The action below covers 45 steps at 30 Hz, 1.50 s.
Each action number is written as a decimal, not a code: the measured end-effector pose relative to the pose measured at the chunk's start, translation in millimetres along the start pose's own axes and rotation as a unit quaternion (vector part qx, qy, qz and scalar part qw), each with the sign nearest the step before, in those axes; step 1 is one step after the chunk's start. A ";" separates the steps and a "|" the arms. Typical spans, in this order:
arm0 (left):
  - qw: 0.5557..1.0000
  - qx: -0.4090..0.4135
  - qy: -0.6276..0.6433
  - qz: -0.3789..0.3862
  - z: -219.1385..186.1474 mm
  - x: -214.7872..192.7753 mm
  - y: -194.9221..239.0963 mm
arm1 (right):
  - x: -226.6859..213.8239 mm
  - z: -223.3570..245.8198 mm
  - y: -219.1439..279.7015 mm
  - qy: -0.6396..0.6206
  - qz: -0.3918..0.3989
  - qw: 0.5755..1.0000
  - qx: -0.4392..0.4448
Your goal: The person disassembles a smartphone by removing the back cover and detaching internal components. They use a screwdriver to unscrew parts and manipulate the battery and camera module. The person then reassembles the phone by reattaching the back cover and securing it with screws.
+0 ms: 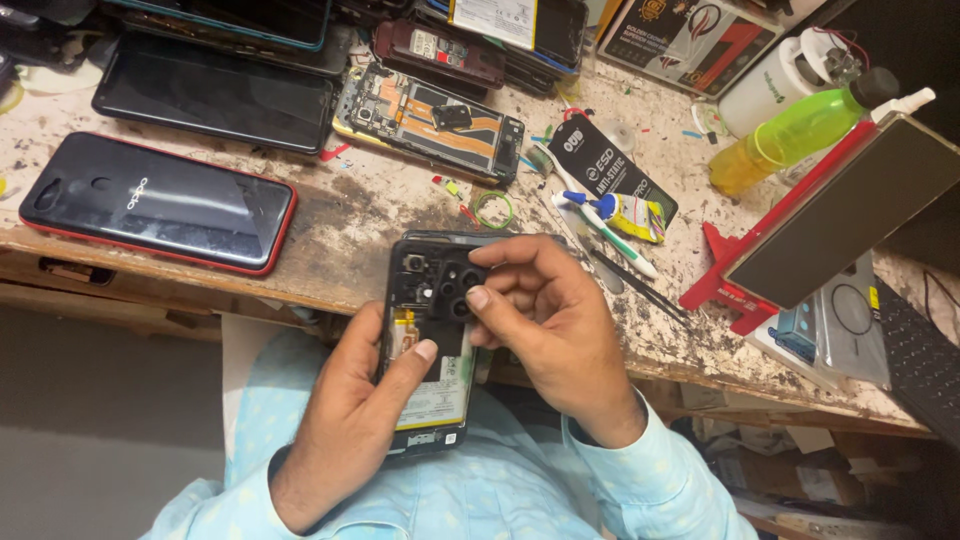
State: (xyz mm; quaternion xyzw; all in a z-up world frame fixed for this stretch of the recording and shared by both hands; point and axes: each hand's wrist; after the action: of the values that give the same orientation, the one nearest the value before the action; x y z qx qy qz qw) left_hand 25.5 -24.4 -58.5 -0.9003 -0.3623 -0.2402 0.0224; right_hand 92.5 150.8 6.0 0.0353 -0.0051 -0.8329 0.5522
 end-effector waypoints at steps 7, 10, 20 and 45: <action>0.990 0.018 -0.142 -0.014 -7.2 4.3 -0.8 | 9.2 10.2 -0.1 0.213 -0.024 0.970 -0.113; 0.989 0.014 -0.147 -0.014 -9.9 4.8 -0.9 | 15.3 11.9 -1.7 0.237 -0.037 0.964 -0.116; 0.987 0.006 -0.159 -0.005 -12.2 5.7 -1.8 | 21.1 14.4 -1.9 0.277 -0.076 0.949 -0.132; 0.999 -0.012 -0.022 0.043 2.1 -4.9 -2.3 | -3.5 15.3 -3.3 0.133 0.064 0.988 -0.052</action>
State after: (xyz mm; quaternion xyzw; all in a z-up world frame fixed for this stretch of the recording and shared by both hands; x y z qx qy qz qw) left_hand 21.9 -25.4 -62.9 -0.9205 -0.3202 -0.2234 0.0137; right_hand 89.9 154.8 21.3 0.1167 0.1093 -0.7831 0.6010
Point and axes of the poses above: each hand's wrist, its own y-axis away from the middle knuckle, its own x-axis out of the palm, z = x × y, and after that the axes turned 1 degree about -x, right-handed
